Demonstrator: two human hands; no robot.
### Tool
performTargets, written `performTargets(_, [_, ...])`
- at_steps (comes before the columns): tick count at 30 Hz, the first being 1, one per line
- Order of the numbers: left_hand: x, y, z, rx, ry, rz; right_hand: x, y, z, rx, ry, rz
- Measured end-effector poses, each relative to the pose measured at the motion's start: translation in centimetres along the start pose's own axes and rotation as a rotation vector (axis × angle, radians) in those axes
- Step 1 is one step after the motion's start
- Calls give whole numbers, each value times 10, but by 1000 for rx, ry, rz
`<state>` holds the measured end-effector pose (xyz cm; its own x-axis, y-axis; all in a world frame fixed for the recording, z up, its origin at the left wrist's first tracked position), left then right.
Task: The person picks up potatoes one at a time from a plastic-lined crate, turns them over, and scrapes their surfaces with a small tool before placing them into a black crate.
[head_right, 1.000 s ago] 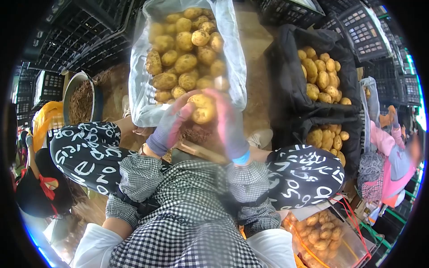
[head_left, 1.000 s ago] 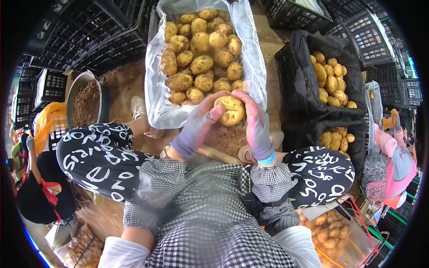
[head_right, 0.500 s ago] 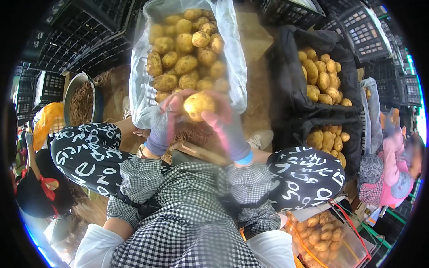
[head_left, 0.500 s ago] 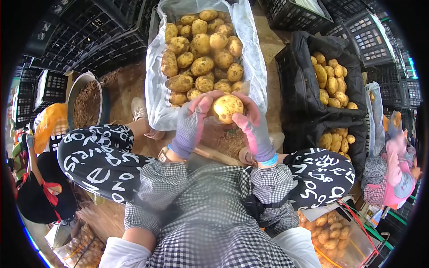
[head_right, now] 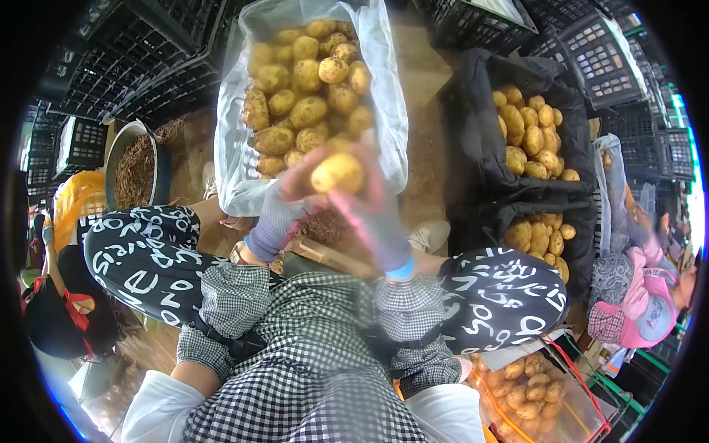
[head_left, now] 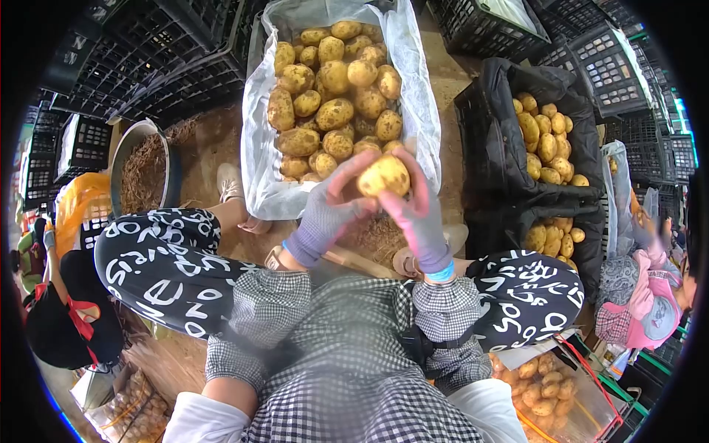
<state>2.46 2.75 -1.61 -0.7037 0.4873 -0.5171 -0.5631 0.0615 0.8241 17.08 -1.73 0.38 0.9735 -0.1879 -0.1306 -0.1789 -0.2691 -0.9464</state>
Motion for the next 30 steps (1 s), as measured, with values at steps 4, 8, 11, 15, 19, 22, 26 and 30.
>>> performTargets(4, [6,14,-1,89,-5,258,-3,-4,-3,-33,-72,98])
performTargets(8, [-1,5,-3,130,67,165,11,10,-1,-168,32,86])
performTargets(11, [0,1,-3,158,74,162,17,19,3,-177,51,38])
performTargets(15, [5,-2,-5,169,96,170,13,25,7,-49,25,-111])
performTargets(19, [17,15,12,300,186,204,8,11,1,-18,-37,-94])
performTargets(22, [62,10,36,228,470,175,34,11,4,-129,30,441])
performTargets(26, [92,-14,64,34,117,1149,91,-20,-14,43,227,742])
performTargets(30, [63,-54,90,460,-815,1692,142,-65,-62,300,367,940])
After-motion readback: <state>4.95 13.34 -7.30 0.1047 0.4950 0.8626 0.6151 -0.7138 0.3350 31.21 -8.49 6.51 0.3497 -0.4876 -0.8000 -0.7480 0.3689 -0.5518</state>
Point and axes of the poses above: each hand's wrist, its own z-axis towards the middle knuckle, its own x-axis out of the back of the hand, y = z × x, the point moved 4 cm from there along z, towards the middle knuckle, and after that the axes turned 15 degrees about -x, right-handed, at the moved point
